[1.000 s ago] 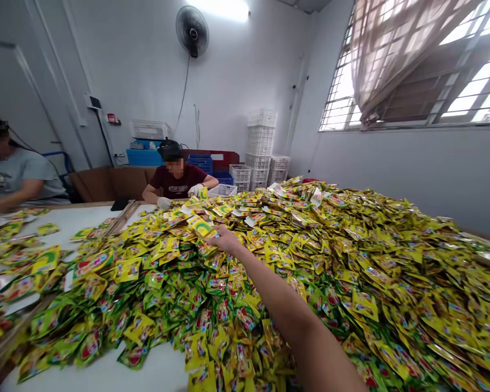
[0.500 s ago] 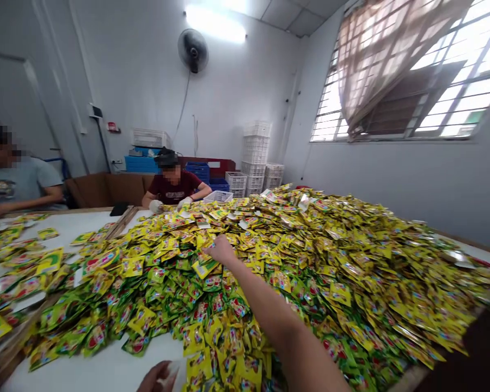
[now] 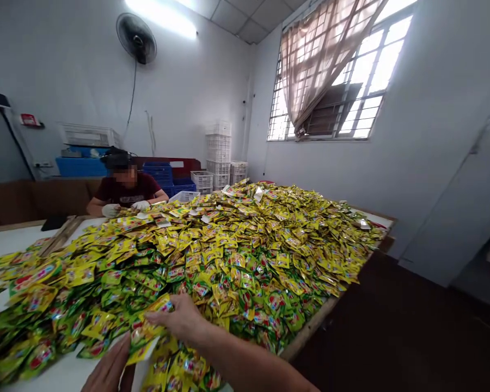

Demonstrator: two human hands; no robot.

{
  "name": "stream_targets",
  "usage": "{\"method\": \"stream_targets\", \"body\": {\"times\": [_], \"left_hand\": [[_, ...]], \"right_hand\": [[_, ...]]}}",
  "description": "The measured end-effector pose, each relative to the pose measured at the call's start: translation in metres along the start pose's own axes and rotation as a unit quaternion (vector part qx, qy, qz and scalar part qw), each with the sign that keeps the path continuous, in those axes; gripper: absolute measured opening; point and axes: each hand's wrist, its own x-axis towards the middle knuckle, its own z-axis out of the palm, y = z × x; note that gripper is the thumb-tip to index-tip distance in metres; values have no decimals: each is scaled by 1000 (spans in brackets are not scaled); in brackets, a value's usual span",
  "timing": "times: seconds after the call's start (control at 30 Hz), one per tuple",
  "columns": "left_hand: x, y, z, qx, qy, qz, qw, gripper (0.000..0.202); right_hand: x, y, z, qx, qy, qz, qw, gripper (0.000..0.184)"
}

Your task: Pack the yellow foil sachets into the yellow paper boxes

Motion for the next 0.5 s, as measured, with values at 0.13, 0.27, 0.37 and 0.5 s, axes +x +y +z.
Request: {"method": "stream_targets", "body": {"times": [0.13, 0.27, 0.37, 0.5], "left_hand": [[0, 19, -36, -113, -97, -215, 965, 37], [13, 43, -63, -287, -170, -446, 830, 41], [18, 51, -70, -438, -162, -510, 722, 46], [13, 52, -74, -506, -147, -550, 647, 48]], "right_hand": [[-13, -9, -12, 31, 92, -61, 993, 49], [-16, -12, -22, -86, 81, -97, 988, 46], [-19, -8, -21, -186, -44, -135, 972, 41], [-20, -4, -22, -292, -50, -149, 943, 37]]}}
